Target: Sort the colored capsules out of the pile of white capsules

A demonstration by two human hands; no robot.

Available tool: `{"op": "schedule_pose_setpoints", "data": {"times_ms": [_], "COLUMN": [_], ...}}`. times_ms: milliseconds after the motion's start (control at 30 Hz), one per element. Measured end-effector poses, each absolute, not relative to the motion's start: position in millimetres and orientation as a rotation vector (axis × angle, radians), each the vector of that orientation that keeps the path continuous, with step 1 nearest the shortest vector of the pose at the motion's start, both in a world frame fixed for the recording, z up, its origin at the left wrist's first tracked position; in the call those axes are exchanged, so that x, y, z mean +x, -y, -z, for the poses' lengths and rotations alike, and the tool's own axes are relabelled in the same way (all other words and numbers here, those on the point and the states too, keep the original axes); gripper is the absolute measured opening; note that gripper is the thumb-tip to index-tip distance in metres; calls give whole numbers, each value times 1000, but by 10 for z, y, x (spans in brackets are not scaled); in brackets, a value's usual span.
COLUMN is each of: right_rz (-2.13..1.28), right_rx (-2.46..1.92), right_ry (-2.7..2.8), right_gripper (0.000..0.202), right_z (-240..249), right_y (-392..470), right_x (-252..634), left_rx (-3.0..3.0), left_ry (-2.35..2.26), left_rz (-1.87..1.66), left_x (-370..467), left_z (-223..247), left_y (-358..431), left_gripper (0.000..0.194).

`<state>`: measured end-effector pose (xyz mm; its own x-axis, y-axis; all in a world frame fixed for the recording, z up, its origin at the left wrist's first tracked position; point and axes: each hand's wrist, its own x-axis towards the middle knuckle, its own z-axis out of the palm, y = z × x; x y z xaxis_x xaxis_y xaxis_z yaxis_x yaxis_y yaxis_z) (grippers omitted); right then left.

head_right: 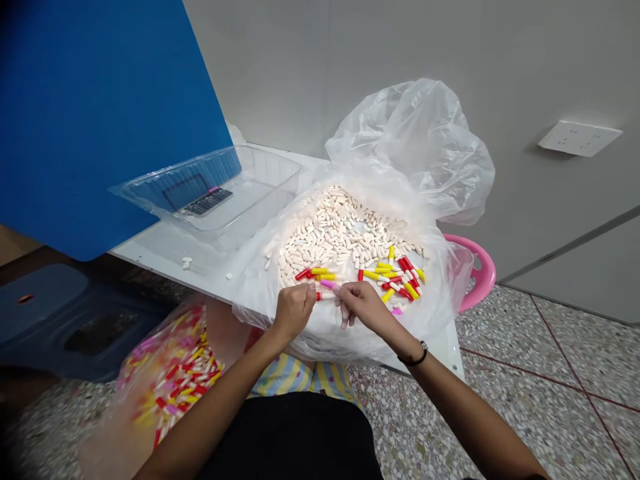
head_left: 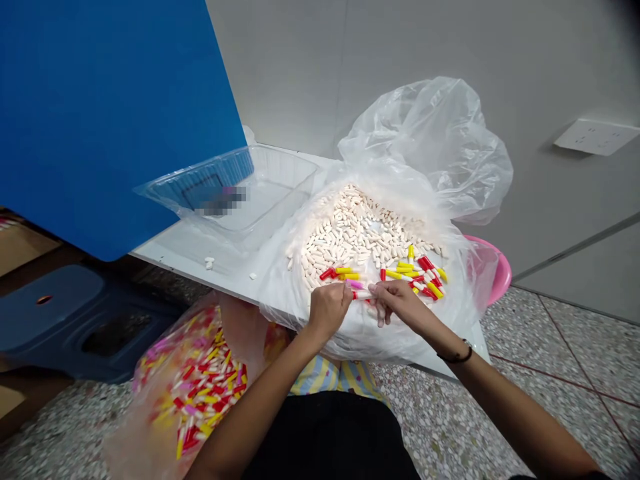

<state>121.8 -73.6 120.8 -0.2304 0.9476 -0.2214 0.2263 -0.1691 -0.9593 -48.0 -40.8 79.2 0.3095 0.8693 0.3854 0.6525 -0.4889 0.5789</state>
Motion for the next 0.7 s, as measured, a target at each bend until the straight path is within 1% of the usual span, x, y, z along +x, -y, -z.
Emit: {"op": "schedule_pose_setpoints", "data": {"times_ms": [67,100,167,267,333,400,467,533,600,700], "right_rz": [-1536,-1486,-1179,-552,-357,-315,-367,-556,-937,-1602], "right_rx": [-1398,-1417,-1464,-1408,-1357,-1343,-1346,-1371,-1402,-1311], "right_ry": [1427,1467,1648,1949,2112,2252,2326,2265,2055,1521], "right_gripper": [49,48,40,25,20,23,26,30,37,42], "right_z": [-1205,-1199,-1184,-1153,-1134,-1129,-1141,-1160,-1172,-1148], "right_y": [724,721,724,750,775,798,814,821,823,830], "right_x": [1225,1229,1250,1311,1360,1401,1426,1434,1434,1438], "left_rx": [2390,2407,2338,2168,2147,2216,2307,2359,2391,2539], "left_ry": [-1308,-1301,-1350,-1385,-1345,-1286,-1219,-1188,-1205,-1144], "left_rz": [-978,-954,-867,-730,-686,-665,-646,-649,-715,-889], "left_x": [-497,-499,-493,-472,-462,-457,-449,-437,-423,-412], "left_z": [-850,-875,-915,-945,-938,-910,-868,-829,-808,-806], "left_y": [381,359,309,255,247,257,275,295,310,305], "left_gripper": [42,42,44,48,47,46,44,44,46,47]}}
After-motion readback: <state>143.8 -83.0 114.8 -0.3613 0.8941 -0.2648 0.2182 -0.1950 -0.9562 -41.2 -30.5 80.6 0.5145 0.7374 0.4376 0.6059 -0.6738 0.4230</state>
